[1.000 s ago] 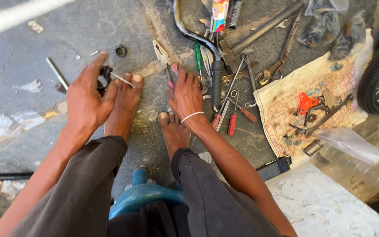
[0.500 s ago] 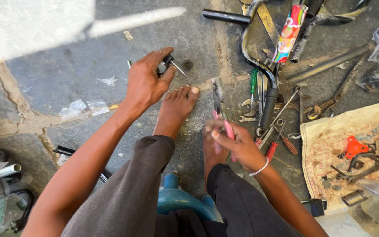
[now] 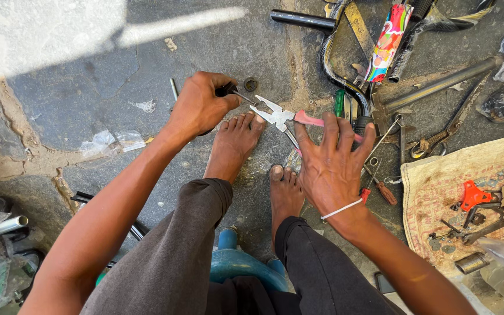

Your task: The person assembles a bicycle handlebar by applying a decorative wrap, attaching a brake lever, inserting a handlebar grip, and securing a mounting bracket using a screwdriver.

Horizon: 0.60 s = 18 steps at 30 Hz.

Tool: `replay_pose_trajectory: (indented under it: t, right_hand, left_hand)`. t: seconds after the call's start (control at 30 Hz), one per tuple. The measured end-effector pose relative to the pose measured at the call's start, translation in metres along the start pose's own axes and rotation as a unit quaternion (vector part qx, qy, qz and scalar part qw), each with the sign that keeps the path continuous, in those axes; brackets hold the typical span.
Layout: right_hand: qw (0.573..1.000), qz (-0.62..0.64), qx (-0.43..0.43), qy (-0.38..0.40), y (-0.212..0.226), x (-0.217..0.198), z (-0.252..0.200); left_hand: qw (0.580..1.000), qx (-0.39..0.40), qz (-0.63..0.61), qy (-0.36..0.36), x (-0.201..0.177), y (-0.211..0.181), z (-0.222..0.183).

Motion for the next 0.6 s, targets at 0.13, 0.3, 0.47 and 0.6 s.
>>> replay_pose_trajectory:
  t: [0.13,0.3,0.47,0.6]
  right_hand:
    - [0.997,-0.056,-0.052,-0.025,-0.003,-0.009,0.003]
    - [0.988,-0.116,-0.098,-0.036,-0.005,-0.021,0.007]
    - [0.993,-0.073,-0.09,-0.005,-0.008,-0.017,0.016]
    - [0.996,-0.065,-0.049,0.037,-0.008,-0.004,0.029]
  left_hand:
    - [1.0,-0.004,0.017,0.004,0.001,-0.003,0.001]
    - [0.998,-0.023,0.053,0.019,-0.002,-0.008,0.004]
    - [0.994,0.041,0.103,0.008,0.0,-0.002,0.01]
    - [0.971,0.145,0.19,0.014,0.005,-0.001,0.014]
Point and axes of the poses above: each hand's wrist, its own z-axis towards the middle knuckle, its own x-axis out of the palm, y = z × x, the point moved 2 cm from there along z, towards the middle knuckle, and after that the axes turned 6 degrees about -y, right-handed, at the moved point
